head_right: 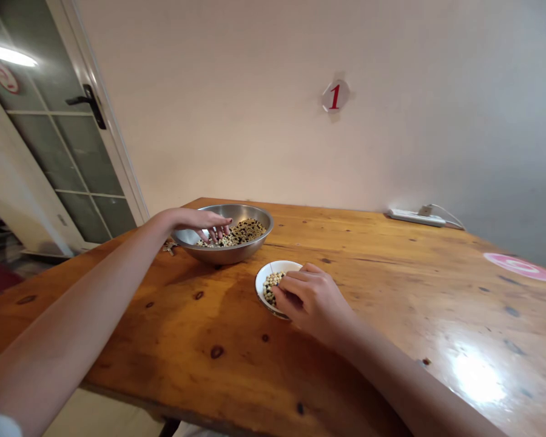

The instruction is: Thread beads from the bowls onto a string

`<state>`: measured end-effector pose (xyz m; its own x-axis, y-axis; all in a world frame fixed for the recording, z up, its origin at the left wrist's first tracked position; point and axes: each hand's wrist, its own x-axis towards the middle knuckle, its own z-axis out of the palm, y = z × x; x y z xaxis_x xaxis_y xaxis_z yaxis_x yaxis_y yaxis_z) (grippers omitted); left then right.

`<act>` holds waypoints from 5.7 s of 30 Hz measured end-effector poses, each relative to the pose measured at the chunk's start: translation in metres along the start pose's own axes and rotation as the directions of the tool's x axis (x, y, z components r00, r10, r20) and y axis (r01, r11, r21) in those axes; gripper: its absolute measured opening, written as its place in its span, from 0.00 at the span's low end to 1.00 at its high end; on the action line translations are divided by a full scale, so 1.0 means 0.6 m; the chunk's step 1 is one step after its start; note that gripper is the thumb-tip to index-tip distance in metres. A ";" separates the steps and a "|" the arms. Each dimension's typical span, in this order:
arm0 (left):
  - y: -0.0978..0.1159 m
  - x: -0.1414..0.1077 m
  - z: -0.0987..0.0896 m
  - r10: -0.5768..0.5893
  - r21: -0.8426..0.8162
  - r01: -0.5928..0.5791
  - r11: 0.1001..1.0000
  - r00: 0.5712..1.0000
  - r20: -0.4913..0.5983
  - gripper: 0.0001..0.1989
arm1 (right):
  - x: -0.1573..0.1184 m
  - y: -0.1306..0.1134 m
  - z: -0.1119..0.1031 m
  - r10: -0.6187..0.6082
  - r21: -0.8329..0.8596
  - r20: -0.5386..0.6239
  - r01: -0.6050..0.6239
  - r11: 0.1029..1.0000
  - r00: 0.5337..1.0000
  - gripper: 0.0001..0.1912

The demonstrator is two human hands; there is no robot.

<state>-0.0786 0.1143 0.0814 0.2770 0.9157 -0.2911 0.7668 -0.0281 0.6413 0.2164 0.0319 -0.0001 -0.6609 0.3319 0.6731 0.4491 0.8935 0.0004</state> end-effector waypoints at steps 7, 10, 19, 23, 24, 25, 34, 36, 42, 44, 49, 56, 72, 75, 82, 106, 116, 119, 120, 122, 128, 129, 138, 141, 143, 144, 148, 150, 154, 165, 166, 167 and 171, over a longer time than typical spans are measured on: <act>0.002 0.003 -0.005 0.048 0.013 -0.048 0.999 0.999 0.002 0.30 | 0.001 0.000 0.000 -0.002 -0.009 0.004 0.002 1.000 1.000 0.19; 0.017 -0.002 -0.006 0.152 -0.032 -0.152 0.988 0.988 -0.003 0.32 | 0.000 0.000 0.000 0.030 0.029 0.011 -0.030 0.999 0.999 0.18; 0.105 -0.043 0.035 0.523 -0.060 -0.520 0.852 0.844 0.117 0.11 | 0.005 -0.016 -0.016 0.314 0.302 0.226 -0.373 0.877 0.922 0.20; 0.118 -0.031 0.060 0.615 -0.030 -0.623 0.782 0.761 0.206 0.09 | 0.004 -0.014 -0.018 0.350 0.343 0.236 -0.415 0.843 0.906 0.21; 0.117 -0.028 0.067 0.633 -0.044 -0.639 0.768 0.745 0.210 0.09 | 0.004 -0.013 -0.018 0.357 0.355 0.239 -0.423 0.834 0.903 0.21; 0.114 -0.026 0.074 0.649 -0.063 -0.651 0.756 0.734 0.201 0.08 | 0.004 -0.012 -0.018 0.363 0.366 0.243 -0.432 0.824 0.900 0.21; 0.066 -0.061 0.153 0.669 -0.219 -0.669 0.710 0.738 -0.085 0.06 | 0.013 -0.018 -0.033 0.317 0.521 0.338 -0.457 0.720 0.886 0.18; 0.062 -0.066 0.167 0.675 -0.216 -0.692 0.689 0.721 -0.159 0.08 | 0.014 -0.023 -0.040 0.268 0.571 0.362 -0.440 0.693 0.893 0.18; 0.065 -0.074 0.186 0.670 -0.259 -0.726 0.638 0.688 -0.278 0.13 | 0.016 -0.033 -0.047 0.190 0.630 0.414 -0.431 0.647 0.890 0.19; 0.066 -0.077 0.187 0.663 -0.273 -0.728 0.630 0.686 -0.300 0.14 | 0.017 -0.033 -0.045 0.196 0.624 0.421 -0.440 0.646 0.886 0.19; 0.065 -0.079 0.189 0.645 -0.313 -0.714 0.626 0.700 -0.308 0.15 | 0.016 -0.032 -0.042 0.204 0.623 0.441 -0.462 0.632 0.874 0.19; 0.064 -0.080 0.190 0.659 -0.323 -0.724 0.610 0.689 -0.301 0.14 | 0.014 -0.030 -0.043 0.193 0.664 0.451 -0.472 0.579 0.871 0.19; 0.061 -0.082 0.189 0.674 -0.310 -0.731 0.607 0.681 -0.287 0.09 | 0.017 -0.034 -0.043 0.203 0.631 0.443 -0.464 0.622 0.873 0.18; 0.060 -0.081 0.190 0.676 -0.309 -0.733 0.606 0.680 -0.285 0.08 | 0.017 -0.034 -0.043 0.196 0.627 0.446 -0.461 0.628 0.873 0.18; 0.059 -0.079 0.190 0.688 -0.300 -0.742 0.600 0.670 -0.278 0.08 | 0.016 -0.033 -0.044 0.185 0.634 0.449 -0.458 0.622 0.874 0.18; 0.062 -0.085 0.189 0.816 0.101 -0.827 0.554 0.514 -0.266 0.04 | 0.014 -0.025 -0.039 0.259 0.665 0.522 -0.578 0.474 0.813 0.15; 0.063 -0.083 0.195 0.875 0.322 -0.816 0.480 0.422 -0.236 0.06 | 0.020 -0.031 -0.038 0.301 0.587 0.542 -0.609 0.533 0.785 0.15; 0.059 -0.076 0.197 0.842 0.273 -0.804 0.529 0.457 -0.286 0.06 | 0.020 -0.029 -0.033 0.332 0.529 0.478 -0.568 0.630 0.813 0.15; 0.058 -0.074 0.198 0.830 0.261 -0.797 0.544 0.464 -0.310 0.05 | 0.019 -0.028 -0.030 0.340 0.495 0.443 -0.543 0.679 0.829 0.15; 0.059 -0.070 0.202 0.807 0.262 -0.778 0.571 0.475 -0.350 0.06 | 0.017 -0.024 -0.025 0.343 0.422 0.380 -0.490 0.763 0.859 0.15; 0.064 -0.068 0.215 0.808 0.316 -0.753 0.577 0.469 -0.357 0.08 | 0.007 -0.013 -0.009 0.384 0.258 0.275 -0.453 0.854 0.881 0.17; 0.065 -0.068 0.217 0.809 0.313 -0.756 0.575 0.469 -0.354 0.08 | 0.005 -0.012 -0.007 0.393 0.235 0.260 -0.453 0.860 0.882 0.17; 0.062 -0.067 0.224 0.825 0.343 -0.759 0.553 0.441 -0.355 0.07 | 0.008 -0.011 -0.006 0.439 0.198 0.211 -0.478 0.856 0.874 0.14; 0.061 -0.065 0.224 0.832 0.376 -0.753 0.540 0.411 -0.373 0.05 | 0.008 -0.010 -0.006 0.477 0.229 0.228 -0.523 0.821 0.849 0.12; 0.061 -0.064 0.225 0.835 0.389 -0.748 0.538 0.407 -0.372 0.05 | 0.008 -0.011 -0.005 0.495 0.244 0.227 -0.541 0.805 0.839 0.11; 0.060 -0.064 0.225 0.836 0.392 -0.747 0.536 0.405 -0.370 0.06 | 0.008 -0.011 -0.004 0.504 0.250 0.222 -0.549 0.798 0.834 0.10; 0.057 -0.064 0.226 0.843 0.399 -0.753 0.524 0.394 -0.365 0.07 | 0.010 -0.012 -0.002 0.560 0.319 0.193 -0.591 0.741 0.806 0.09; 0.056 -0.064 0.226 0.846 0.397 -0.756 0.520 0.393 -0.361 0.06 | 0.011 -0.011 0.000 0.572 0.381 0.172 -0.589 0.713 0.802 0.09; 0.059 -0.066 0.229 0.847 0.416 -0.745 0.522 0.397 -0.353 0.06 | 0.010 -0.009 0.003 0.577 0.497 0.140 -0.561 0.662 0.805 0.08; 0.057 -0.063 0.231 0.872 0.463 -0.744 0.482 0.354 -0.338 0.05 | 0.011 -0.010 -0.005 0.511 0.517 0.204 -0.535 0.668 0.835 0.12; 0.056 -0.062 0.231 0.875 0.474 -0.741 0.475 0.339 -0.346 0.05 | 0.012 -0.012 -0.008 0.510 0.519 0.208 -0.536 0.666 0.834 0.12; 0.055 -0.061 0.231 0.877 0.483 -0.739 0.470 0.329 -0.351 0.05 | 0.014 -0.014 -0.011 0.512 0.524 0.215 -0.541 0.658 0.831 0.13; 0.053 -0.059 0.233 0.915 0.551 -0.733 0.398 0.274 -0.295 0.05 | 0.019 -0.018 -0.017 0.557 0.586 0.199 -0.554 0.592 0.806 0.15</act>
<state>0.0167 0.0251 0.0129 0.6066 0.3438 0.7168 0.4210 -0.9038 0.0771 0.2100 0.0227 0.0154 -0.4022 0.8258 0.3954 0.2799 0.5221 -0.8057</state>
